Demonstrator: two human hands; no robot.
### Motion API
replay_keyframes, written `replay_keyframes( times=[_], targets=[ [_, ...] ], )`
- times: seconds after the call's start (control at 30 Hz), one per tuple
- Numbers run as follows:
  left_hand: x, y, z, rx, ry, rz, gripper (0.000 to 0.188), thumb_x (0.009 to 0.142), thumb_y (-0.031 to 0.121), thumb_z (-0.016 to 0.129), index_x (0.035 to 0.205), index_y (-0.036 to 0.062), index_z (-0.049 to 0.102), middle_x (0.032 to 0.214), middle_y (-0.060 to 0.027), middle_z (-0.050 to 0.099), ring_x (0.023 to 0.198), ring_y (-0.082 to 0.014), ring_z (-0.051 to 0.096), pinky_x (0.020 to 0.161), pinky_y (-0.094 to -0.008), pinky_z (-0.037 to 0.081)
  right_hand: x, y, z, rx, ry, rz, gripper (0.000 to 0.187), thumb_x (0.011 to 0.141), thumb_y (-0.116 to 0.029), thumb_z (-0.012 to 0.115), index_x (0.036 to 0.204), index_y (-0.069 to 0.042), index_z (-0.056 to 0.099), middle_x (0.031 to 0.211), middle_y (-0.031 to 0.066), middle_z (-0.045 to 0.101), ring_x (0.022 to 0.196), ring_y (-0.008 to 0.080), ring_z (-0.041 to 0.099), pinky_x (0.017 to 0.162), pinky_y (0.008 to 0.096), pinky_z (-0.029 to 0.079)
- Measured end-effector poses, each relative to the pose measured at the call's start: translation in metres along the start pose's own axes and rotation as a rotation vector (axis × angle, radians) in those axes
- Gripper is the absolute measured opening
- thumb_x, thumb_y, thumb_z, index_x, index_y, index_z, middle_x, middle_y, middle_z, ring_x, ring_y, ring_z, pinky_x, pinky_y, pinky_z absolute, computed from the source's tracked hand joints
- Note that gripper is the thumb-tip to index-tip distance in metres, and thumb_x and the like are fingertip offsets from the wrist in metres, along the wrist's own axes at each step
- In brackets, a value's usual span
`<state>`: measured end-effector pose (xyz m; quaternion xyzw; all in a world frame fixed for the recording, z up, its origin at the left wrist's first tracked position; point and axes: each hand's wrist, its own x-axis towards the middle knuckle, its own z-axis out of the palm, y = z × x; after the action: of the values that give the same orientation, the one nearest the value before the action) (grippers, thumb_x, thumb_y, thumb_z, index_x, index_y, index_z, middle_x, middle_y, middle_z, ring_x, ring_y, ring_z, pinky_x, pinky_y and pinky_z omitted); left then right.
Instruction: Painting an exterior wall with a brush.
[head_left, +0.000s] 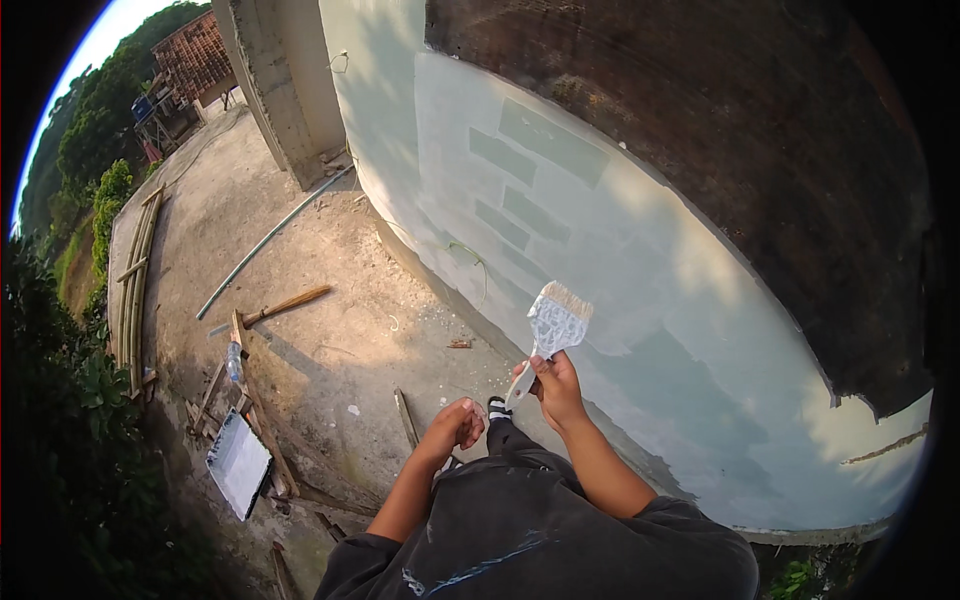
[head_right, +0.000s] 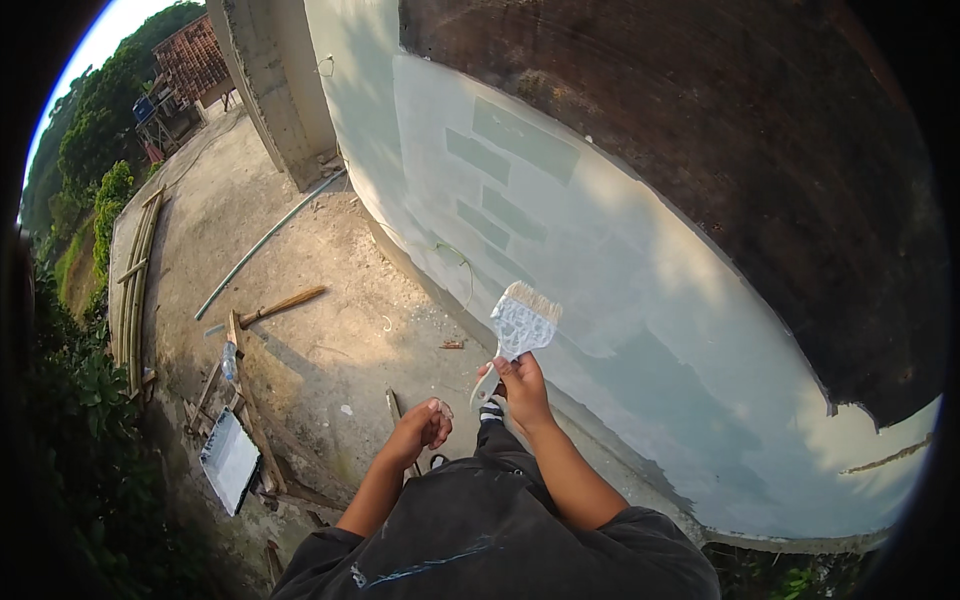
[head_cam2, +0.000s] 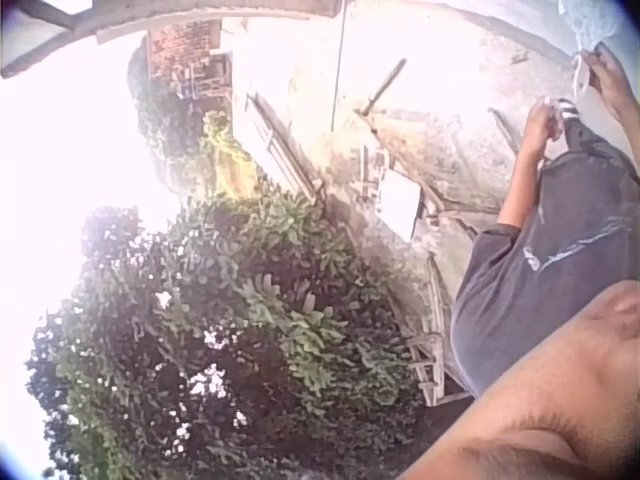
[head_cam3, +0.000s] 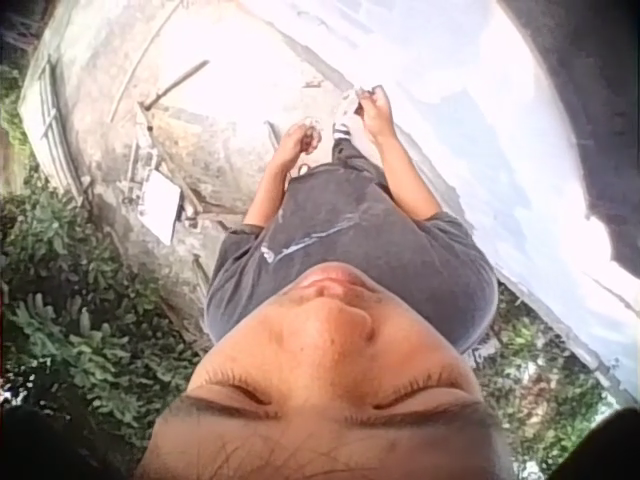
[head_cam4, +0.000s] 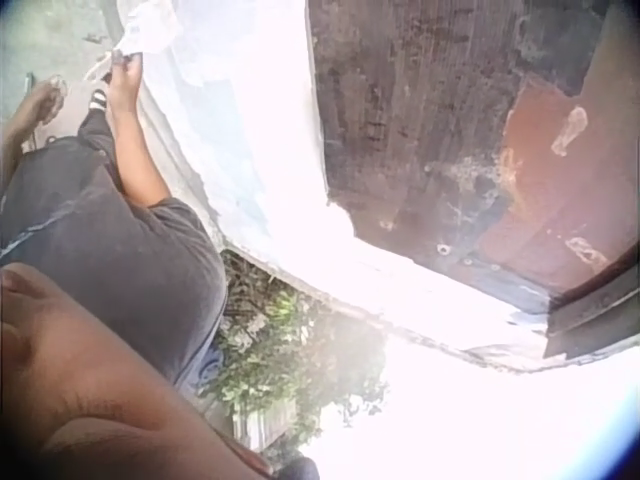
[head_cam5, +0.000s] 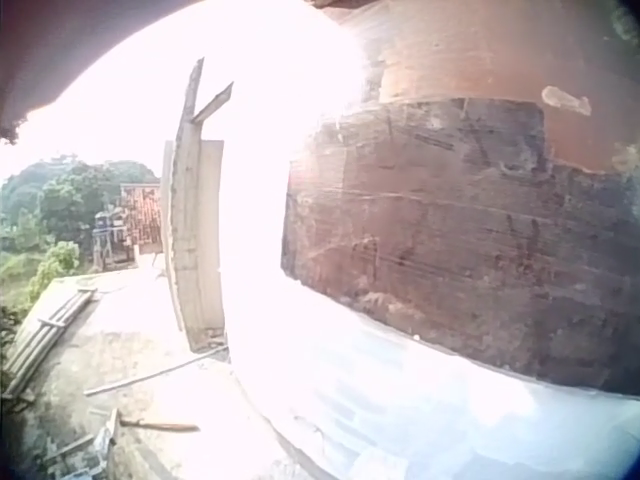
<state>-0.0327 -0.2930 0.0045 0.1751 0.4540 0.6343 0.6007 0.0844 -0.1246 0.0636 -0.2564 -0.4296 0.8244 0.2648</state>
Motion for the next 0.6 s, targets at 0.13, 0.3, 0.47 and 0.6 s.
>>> replay_keyframes(
  times=[0.13,0.3,0.47,0.6],
  targets=[
    [-0.013,-0.021,-0.045,0.043,0.236,0.029,0.032,0.095,0.036,0.038,0.087,0.0094,0.053,0.063,-0.0004,0.052,0.049,-0.0085,0.044,0.043,-0.0223,0.033,0.037,0.0,-0.041,-0.34,0.152,-0.083,0.018,0.092,-0.019,0.054,0.1,-0.005,0.046,0.076,0.0058,0.058,0.069,0.0142,0.06,0.063,0.0287,0.05],
    [-0.031,-0.089,-0.12,0.084,0.654,-0.146,0.026,0.091,0.032,0.044,0.086,0.0082,0.054,0.06,-0.0016,0.052,0.045,-0.0104,0.045,0.041,-0.0239,0.032,0.076,-0.029,-0.073,-0.724,0.34,-0.153,0.016,0.088,-0.015,0.055,0.093,-0.003,0.046,0.072,0.0089,0.058,0.066,0.0191,0.061,0.059,0.0319,0.048],
    [-0.047,-0.175,-0.185,0.211,0.803,-0.353,0.025,0.088,0.028,0.049,0.091,0.0049,0.057,0.062,-0.0062,0.056,0.044,-0.0155,0.048,0.041,-0.0301,0.037,0.107,-0.071,-0.084,-1.163,0.462,-0.63,0.015,0.083,-0.008,0.054,0.091,0.0,0.045,0.077,0.0179,0.059,0.071,0.04,0.057,0.062,0.0421,0.044],
    [-0.082,-0.268,-0.26,0.788,0.646,-0.373,0.028,0.086,0.028,0.048,0.086,0.0033,0.06,0.068,-0.0108,0.06,0.05,-0.0218,0.054,0.045,-0.0337,0.042,0.136,-0.059,-0.086,-1.337,0.51,-0.449,0.021,0.085,-0.01,0.051,0.101,-0.002,0.041,0.08,0.0236,0.06,0.074,0.0436,0.058,0.06,0.0489,0.045]
  ],
)
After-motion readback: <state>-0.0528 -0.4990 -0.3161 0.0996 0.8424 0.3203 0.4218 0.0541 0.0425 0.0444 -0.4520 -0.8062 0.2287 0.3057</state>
